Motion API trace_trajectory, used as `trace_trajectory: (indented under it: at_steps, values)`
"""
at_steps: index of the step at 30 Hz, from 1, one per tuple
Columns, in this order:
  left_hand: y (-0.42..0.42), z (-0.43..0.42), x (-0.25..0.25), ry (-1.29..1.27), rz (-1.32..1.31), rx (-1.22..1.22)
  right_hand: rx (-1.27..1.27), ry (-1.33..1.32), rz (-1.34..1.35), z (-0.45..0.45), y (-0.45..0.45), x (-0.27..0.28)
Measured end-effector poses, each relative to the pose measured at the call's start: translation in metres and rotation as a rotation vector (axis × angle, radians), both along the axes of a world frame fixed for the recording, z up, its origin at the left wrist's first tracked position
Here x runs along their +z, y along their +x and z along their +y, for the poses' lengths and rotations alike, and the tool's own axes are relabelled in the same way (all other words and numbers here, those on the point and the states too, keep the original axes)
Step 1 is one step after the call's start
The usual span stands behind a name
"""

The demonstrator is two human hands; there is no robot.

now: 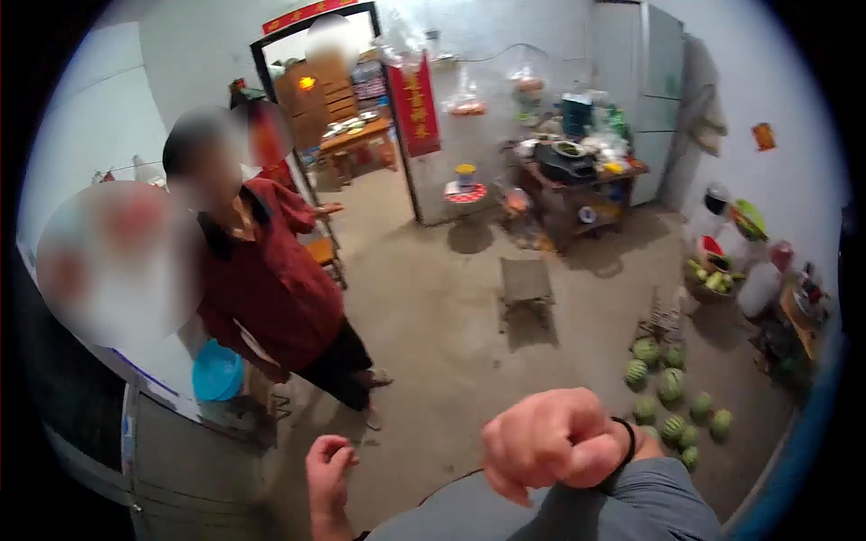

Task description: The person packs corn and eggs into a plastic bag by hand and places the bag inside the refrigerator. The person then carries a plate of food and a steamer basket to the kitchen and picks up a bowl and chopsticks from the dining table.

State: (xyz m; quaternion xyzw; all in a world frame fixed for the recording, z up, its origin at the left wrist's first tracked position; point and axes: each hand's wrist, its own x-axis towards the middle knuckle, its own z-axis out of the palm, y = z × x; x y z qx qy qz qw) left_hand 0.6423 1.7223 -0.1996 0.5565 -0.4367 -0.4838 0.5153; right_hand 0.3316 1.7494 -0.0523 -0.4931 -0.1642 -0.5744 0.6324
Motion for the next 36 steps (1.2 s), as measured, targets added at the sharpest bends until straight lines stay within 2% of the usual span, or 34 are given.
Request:
trace_trajectory:
  at_steps: [1,2,4,5,6,7,9,12,13,14,16,18,19,21,23,25,26,28,30,32,36]
  values:
    - [-0.003,-0.037,-0.001,0.008,0.07,-0.04,0.029,0.115,-0.028,-0.035,0.0,-0.001]
    - [-0.012,-0.074,0.002,0.068,0.097,-0.026,0.016,0.127,-0.051,-0.071,-0.005,-0.002]
    - [-0.029,-0.144,0.016,0.025,0.111,-0.128,0.001,0.148,0.043,-0.145,-0.011,0.0]
    - [-0.035,-0.157,0.02,0.03,0.123,-0.076,0.021,0.117,0.102,-0.168,-0.015,0.002]
    - [-0.043,-0.173,0.024,-0.014,0.055,-0.135,0.073,0.104,0.116,-0.189,-0.018,0.003]
    - [-0.049,-0.193,0.026,-0.039,-0.021,-0.195,0.036,0.081,0.135,-0.217,-0.023,0.002]
    - [-0.055,-0.236,0.026,0.024,-0.02,-0.143,-0.092,-0.001,0.203,-0.274,-0.026,0.003]
    - [-0.048,-0.293,0.01,0.109,-0.016,-0.107,-0.095,0.124,0.258,-0.338,-0.01,-0.002]
    - [-0.04,-0.316,0.004,0.099,-0.015,-0.097,-0.172,-0.113,0.27,-0.376,-0.007,-0.012]
    - [-0.031,-0.343,0.001,0.092,-0.017,-0.092,-0.165,-0.122,0.27,-0.411,-0.003,-0.016]
    - [-0.016,-0.394,-0.006,0.123,-0.029,-0.082,0.026,-0.273,0.292,-0.467,0.009,-0.023]
    - [0.002,-0.467,-0.017,0.1,-0.047,-0.146,-0.033,-0.281,0.379,-0.521,0.029,-0.012]
    - [0.005,-0.498,-0.017,0.077,0.057,-0.116,-0.066,-0.159,0.447,-0.545,0.036,-0.013]
    - [0.005,-0.549,-0.003,0.074,0.085,-0.135,-0.068,0.042,0.551,-0.593,0.042,-0.014]
    - [0.01,-0.588,0.008,0.083,0.061,-0.167,-0.15,0.096,0.597,-0.64,0.037,-0.023]
    - [0.021,-0.627,0.004,-0.11,0.095,-0.227,-0.25,0.25,0.677,-0.68,0.029,-0.039]
    - [0.032,-0.644,0.002,-0.112,0.082,-0.233,-0.287,0.346,0.722,-0.702,0.025,-0.045]
    - [0.052,-0.681,-0.012,-0.141,0.247,0.01,-0.329,0.375,0.76,-0.753,0.019,-0.067]
    - [0.069,-0.722,-0.014,-0.12,0.245,0.08,-0.431,0.557,0.855,-0.807,0.016,-0.084]
    - [0.077,-0.771,-0.007,-0.023,0.206,0.242,-0.402,0.563,0.871,-0.87,0.013,-0.1]
    - [0.08,-0.886,-0.007,-0.028,-0.114,0.148,-0.241,0.502,0.894,-1.012,0.025,-0.123]
